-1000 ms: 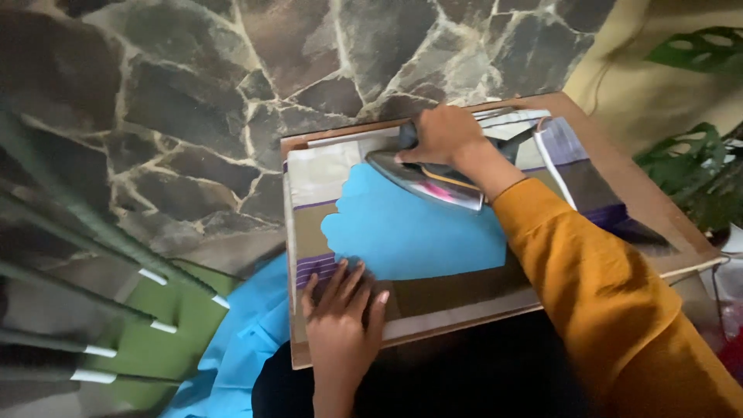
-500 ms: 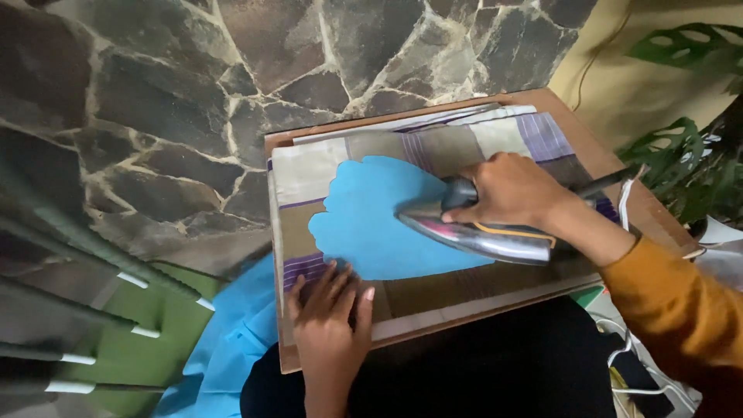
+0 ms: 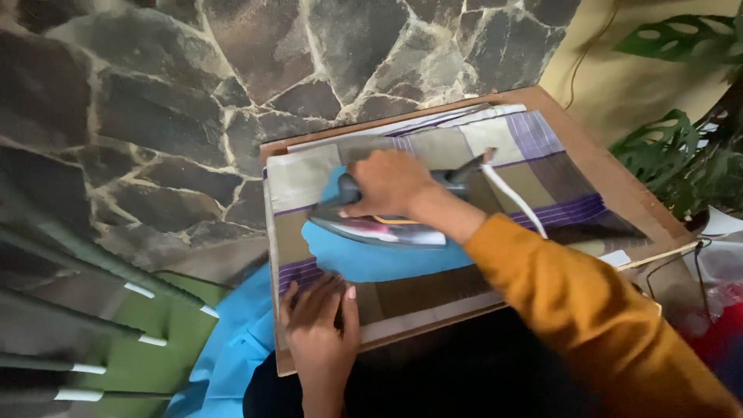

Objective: Ironing a blue fabric cutout on a patterned cloth surface using a hand iron.

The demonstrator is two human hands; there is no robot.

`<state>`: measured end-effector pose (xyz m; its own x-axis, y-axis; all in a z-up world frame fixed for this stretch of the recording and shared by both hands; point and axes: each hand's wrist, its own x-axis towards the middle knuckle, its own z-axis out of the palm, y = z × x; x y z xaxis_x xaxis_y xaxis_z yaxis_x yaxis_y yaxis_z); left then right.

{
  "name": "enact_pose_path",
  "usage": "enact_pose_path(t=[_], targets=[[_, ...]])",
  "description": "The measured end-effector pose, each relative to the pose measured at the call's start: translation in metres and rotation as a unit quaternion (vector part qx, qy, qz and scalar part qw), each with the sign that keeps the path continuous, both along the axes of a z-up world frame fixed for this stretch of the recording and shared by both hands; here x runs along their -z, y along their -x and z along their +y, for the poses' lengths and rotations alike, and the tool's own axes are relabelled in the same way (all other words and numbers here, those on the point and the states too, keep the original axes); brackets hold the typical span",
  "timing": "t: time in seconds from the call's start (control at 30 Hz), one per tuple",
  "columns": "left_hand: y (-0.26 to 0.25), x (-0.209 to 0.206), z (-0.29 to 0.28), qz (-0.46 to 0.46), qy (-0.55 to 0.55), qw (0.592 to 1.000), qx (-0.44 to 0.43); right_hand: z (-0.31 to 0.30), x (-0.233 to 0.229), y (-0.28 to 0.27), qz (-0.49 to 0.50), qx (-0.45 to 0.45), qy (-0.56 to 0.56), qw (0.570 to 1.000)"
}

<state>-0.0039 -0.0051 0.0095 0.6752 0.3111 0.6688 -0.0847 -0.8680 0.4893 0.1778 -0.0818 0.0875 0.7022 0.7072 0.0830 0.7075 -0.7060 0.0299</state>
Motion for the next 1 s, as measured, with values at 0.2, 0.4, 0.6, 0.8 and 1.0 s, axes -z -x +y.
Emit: enact_pose_path(t=[0.2,0.4,0.6,0.8,1.0], targets=[[0.0,0.007,0.004,-0.044,0.008,0.999,-0.019,-0.002,0.011,-0.005,-0.021,-0.051,-0.051,0.997],[0.01,0.003,0.014,-0.143,0.237,0.961,-0.004,-0.028,-0.019,0.05,0.067,-0.035,0.0,0.997],[0.007,0.007,0.011,-0.149,0.231,0.961,-0.006,-0.016,0.0,0.04,-0.024,-0.082,-0.048,0.995],[0.009,0.006,0.012,-0.139,0.239,0.961,-0.019,0.01,0.002,0.03,-0.01,-0.088,-0.079,0.993],[0.007,0.011,0.015,-0.135,0.212,0.968,-0.013,-0.024,-0.006,0.048,0.046,-0.141,-0.032,0.988]])
